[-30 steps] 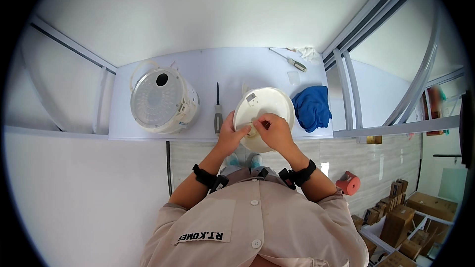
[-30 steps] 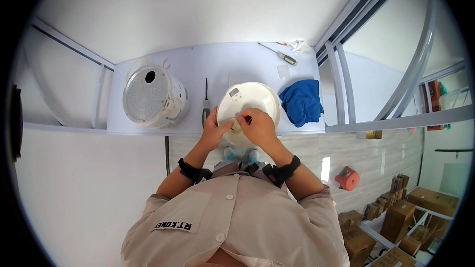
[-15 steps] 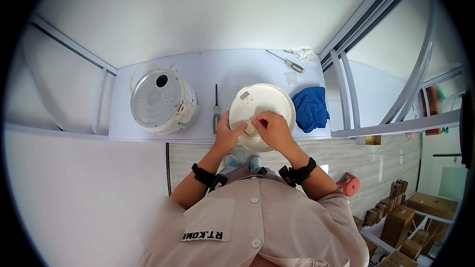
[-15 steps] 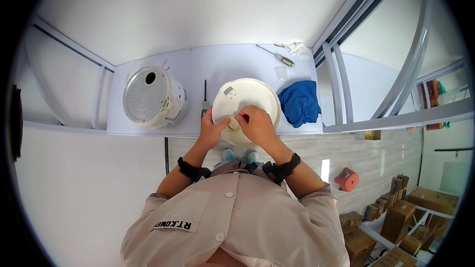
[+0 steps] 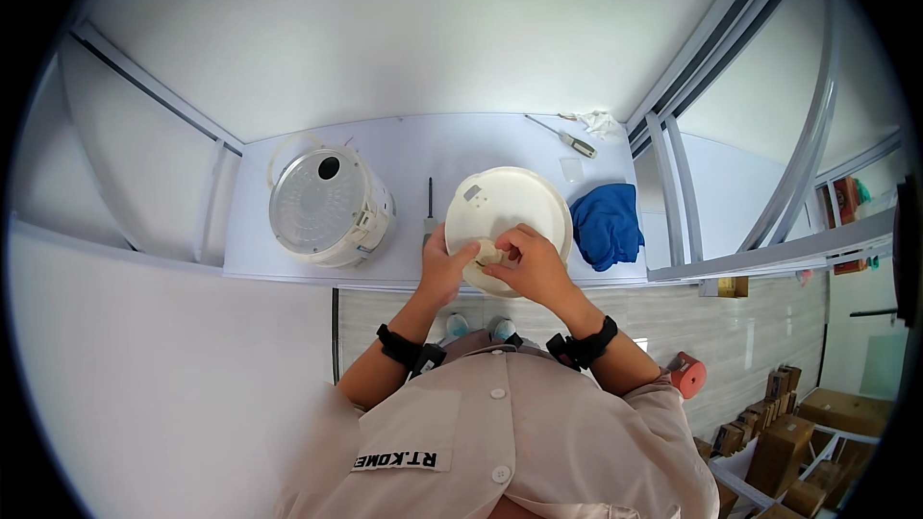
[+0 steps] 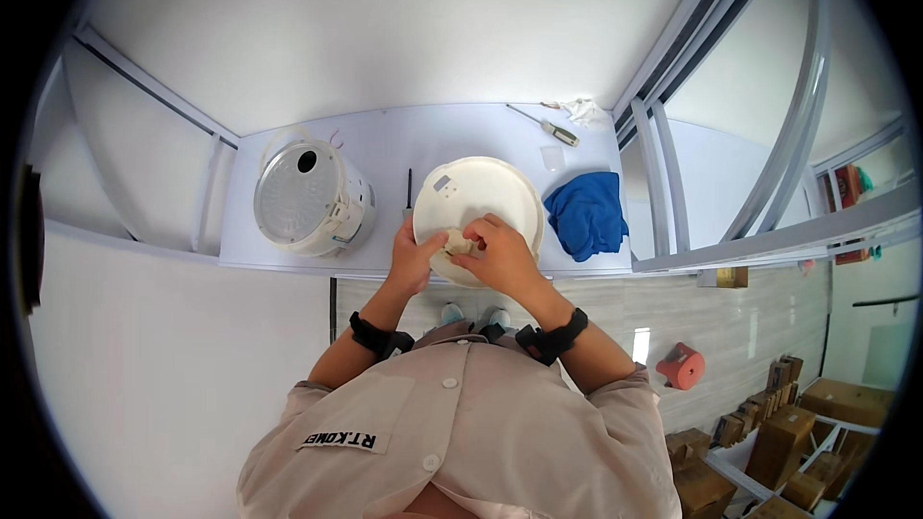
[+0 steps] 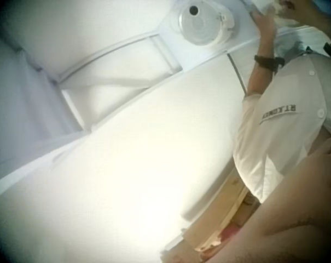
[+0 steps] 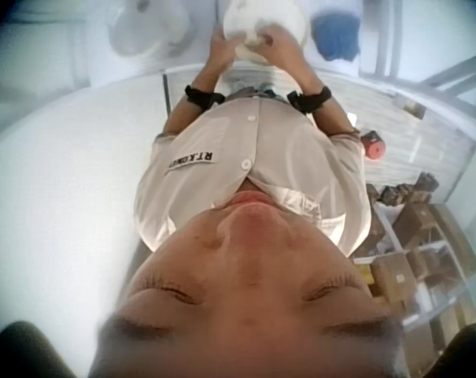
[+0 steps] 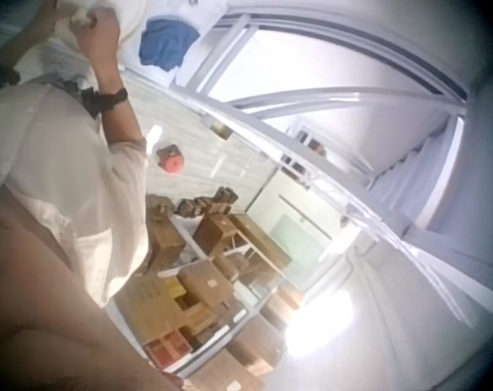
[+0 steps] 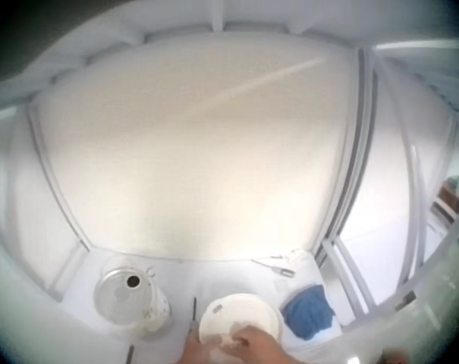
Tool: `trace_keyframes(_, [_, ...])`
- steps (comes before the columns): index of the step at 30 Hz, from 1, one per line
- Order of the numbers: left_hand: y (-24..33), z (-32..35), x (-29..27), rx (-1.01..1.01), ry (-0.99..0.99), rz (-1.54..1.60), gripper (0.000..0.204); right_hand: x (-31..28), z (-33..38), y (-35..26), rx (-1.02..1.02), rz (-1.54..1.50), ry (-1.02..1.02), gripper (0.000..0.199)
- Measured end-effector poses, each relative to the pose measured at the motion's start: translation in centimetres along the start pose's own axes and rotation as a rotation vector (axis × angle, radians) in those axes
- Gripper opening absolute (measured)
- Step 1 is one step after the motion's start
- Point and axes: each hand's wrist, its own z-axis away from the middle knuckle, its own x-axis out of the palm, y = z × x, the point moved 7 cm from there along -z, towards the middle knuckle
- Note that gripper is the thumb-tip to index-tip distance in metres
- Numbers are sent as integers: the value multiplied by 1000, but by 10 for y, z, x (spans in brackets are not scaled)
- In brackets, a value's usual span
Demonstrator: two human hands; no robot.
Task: The person uses a screwdriver to tighten screws on a circular white plastic light fixture cover. They then pick up a separate white plastic base, insert a small cylindrical component into its center, and place the cover onto the base.
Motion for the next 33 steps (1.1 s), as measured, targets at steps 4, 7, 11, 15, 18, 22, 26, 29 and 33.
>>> trace_keyframes(4, [-3,3,5,-6,-27,-19,50,3,1,0,-14,93,52,38])
trace_keyframes(7, [-4,3,9,-3,-43,-45,49,3,0,-7,-20,192,104,42])
trace_keyframes(11, [-2,4,16,6,-91,-63,49,2,-2,-4,16,270,138,42])
trace_keyframes(15, [-6,6,15,-1,-100,-96,51,2,-2,7,52,273,155,37])
trace_keyframes(18, [-5,7,15,-6,-141,-107,55,5,-4,15,76,264,161,36])
trace_keyframes(22, [-4,7,9,-2,-115,-124,59,10,-7,16,71,223,137,36])
trace_keyframes(26, [-9,12,-5,-25,-63,-116,62,17,-10,22,66,199,76,37])
trace_keyframes(29, [-12,18,-18,3,7,-106,58,23,-12,24,67,138,25,34])
trace_keyframes(33, [-13,25,-36,-20,45,-102,59,30,-12,14,-16,84,-18,31])
